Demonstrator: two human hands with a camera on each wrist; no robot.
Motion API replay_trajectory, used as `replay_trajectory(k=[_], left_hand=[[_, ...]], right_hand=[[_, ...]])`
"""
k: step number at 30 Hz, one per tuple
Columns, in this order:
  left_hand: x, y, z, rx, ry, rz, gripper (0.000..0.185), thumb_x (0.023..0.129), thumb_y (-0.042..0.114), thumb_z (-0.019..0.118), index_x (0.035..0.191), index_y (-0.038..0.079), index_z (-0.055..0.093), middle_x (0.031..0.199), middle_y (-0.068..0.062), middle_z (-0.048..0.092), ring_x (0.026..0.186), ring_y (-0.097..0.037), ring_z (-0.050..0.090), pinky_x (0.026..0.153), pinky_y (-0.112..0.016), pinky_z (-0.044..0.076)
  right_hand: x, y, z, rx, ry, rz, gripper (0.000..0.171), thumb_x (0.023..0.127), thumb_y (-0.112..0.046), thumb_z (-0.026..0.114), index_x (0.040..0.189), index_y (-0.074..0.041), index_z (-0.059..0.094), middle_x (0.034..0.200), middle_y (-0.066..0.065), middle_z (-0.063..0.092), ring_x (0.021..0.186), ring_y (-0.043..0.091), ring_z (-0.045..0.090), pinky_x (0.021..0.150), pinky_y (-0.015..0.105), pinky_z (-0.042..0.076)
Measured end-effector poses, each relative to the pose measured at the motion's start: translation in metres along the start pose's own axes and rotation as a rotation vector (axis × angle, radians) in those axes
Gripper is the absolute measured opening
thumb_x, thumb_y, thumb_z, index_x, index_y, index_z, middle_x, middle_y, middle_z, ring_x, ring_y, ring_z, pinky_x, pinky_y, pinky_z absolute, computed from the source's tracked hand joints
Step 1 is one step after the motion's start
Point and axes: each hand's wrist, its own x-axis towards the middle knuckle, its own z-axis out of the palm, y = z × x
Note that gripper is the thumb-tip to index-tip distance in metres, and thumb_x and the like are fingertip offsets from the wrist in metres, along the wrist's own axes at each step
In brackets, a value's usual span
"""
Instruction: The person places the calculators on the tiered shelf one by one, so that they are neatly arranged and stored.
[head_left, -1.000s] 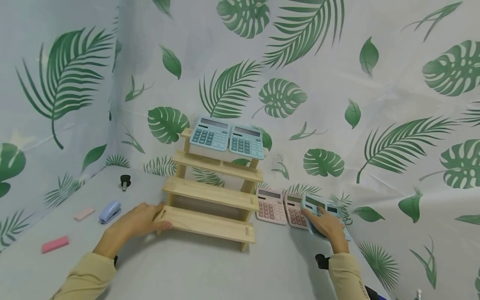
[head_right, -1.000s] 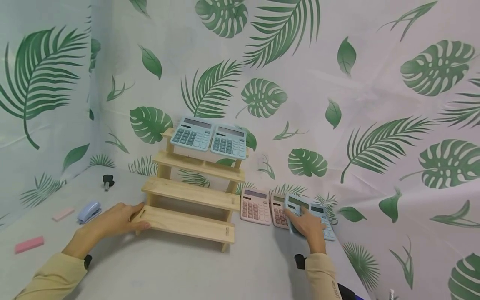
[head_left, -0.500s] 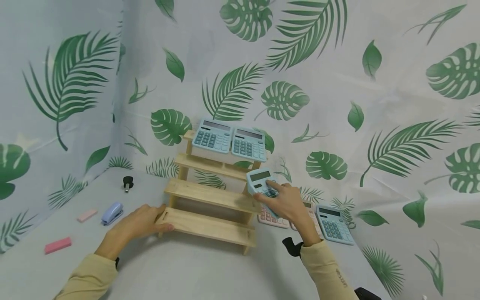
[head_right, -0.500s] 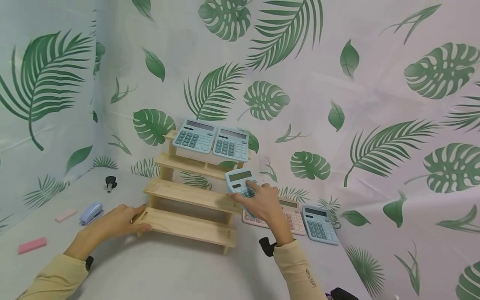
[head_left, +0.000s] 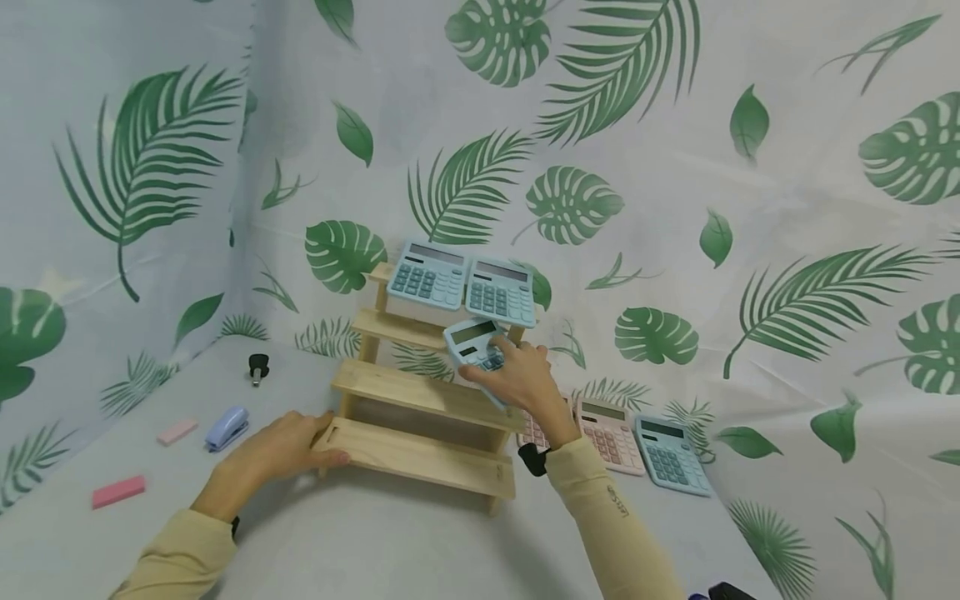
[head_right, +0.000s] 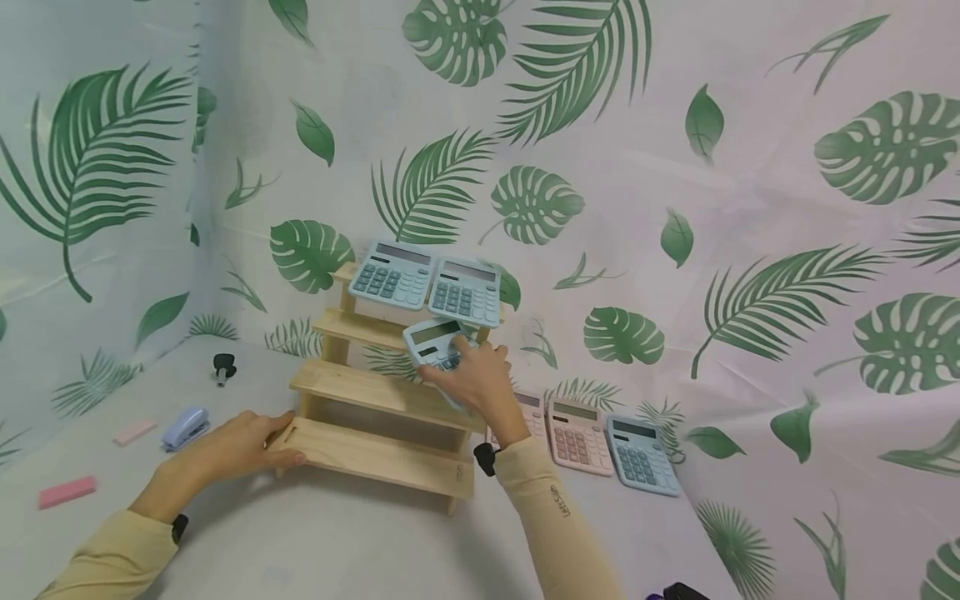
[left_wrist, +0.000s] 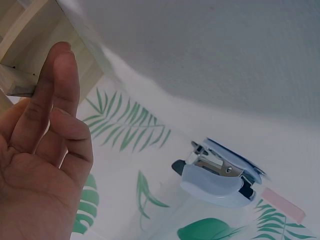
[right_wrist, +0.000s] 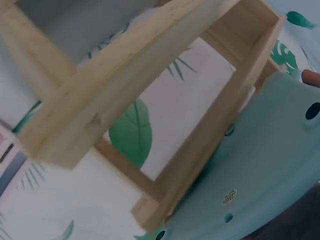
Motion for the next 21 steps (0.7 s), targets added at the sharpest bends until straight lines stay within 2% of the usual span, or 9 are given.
replay_trajectory(k=[5,8,12,14,15,17,19,21], left_hand=[[-0.001,0.001,-0.001,-0.004,-0.009,-0.006,0.075,0.085,0.053,0.075,0.129,-0.005,0.058,0.091,-0.015,0.071,0.070,-0.015,0.055,0.066,-0.038,0.048],[-0.002,0.002,-0.002,-0.002,-0.007,0.007,0.073,0.085,0.052,0.075,0.128,-0.005,0.058,0.088,-0.013,0.070,0.069,-0.016,0.054,0.065,-0.037,0.047],[-0.002,0.000,-0.002,0.002,-0.006,0.010,0.074,0.085,0.052,0.075,0.128,-0.005,0.058,0.088,-0.014,0.071,0.071,-0.016,0.056,0.067,-0.040,0.049],[-0.002,0.000,-0.001,0.005,-0.011,0.002,0.076,0.085,0.053,0.075,0.130,-0.006,0.057,0.091,-0.016,0.071,0.073,-0.017,0.058,0.068,-0.041,0.050],[-0.002,-0.001,-0.001,0.007,-0.012,0.003,0.076,0.085,0.053,0.075,0.130,-0.006,0.057,0.091,-0.016,0.071,0.073,-0.017,0.058,0.069,-0.041,0.050],[-0.001,-0.001,-0.001,0.008,-0.013,0.001,0.076,0.085,0.053,0.075,0.130,-0.006,0.057,0.090,-0.016,0.071,0.073,-0.017,0.058,0.068,-0.041,0.050],[-0.001,-0.001,-0.001,0.006,-0.011,0.002,0.076,0.085,0.052,0.075,0.130,-0.006,0.057,0.089,-0.015,0.071,0.071,-0.016,0.057,0.067,-0.039,0.049],[0.000,-0.001,-0.002,-0.001,-0.008,0.003,0.076,0.085,0.052,0.075,0.130,-0.006,0.057,0.087,-0.014,0.070,0.070,-0.016,0.055,0.065,-0.037,0.048]], right_hand=[[0.012,-0.013,0.010,0.021,0.019,0.045,0.082,0.086,-0.072,0.057,0.146,-0.017,0.052,0.134,0.032,0.057,0.121,0.058,0.047,0.091,0.065,0.044],[0.016,-0.024,0.015,0.000,0.024,0.083,0.085,0.088,-0.078,0.048,0.149,-0.019,0.049,0.140,0.034,0.053,0.129,0.062,0.041,0.097,0.068,0.041],[0.020,-0.039,0.020,-0.033,-0.018,0.097,0.089,0.093,-0.081,0.028,0.153,-0.018,0.043,0.151,0.032,0.044,0.141,0.059,0.033,0.112,0.069,0.027],[0.020,-0.045,0.022,-0.034,-0.049,0.079,0.090,0.094,-0.080,0.023,0.155,-0.016,0.039,0.154,0.031,0.040,0.145,0.055,0.029,0.118,0.067,0.018],[0.020,-0.048,0.023,-0.033,-0.068,0.065,0.090,0.095,-0.079,0.023,0.156,-0.016,0.037,0.155,0.032,0.038,0.147,0.054,0.028,0.120,0.066,0.014],[0.019,-0.054,0.025,-0.012,-0.084,0.043,0.088,0.095,-0.078,0.028,0.158,-0.017,0.034,0.155,0.036,0.033,0.148,0.054,0.024,0.121,0.064,0.014],[0.018,-0.058,0.027,0.019,-0.088,0.026,0.085,0.095,-0.076,0.036,0.158,-0.020,0.033,0.155,0.039,0.029,0.149,0.053,0.020,0.121,0.064,0.018],[0.017,-0.062,0.030,0.027,-0.076,0.008,0.082,0.094,-0.074,0.042,0.158,-0.023,0.034,0.155,0.040,0.028,0.146,0.053,0.022,0.116,0.064,0.028]])
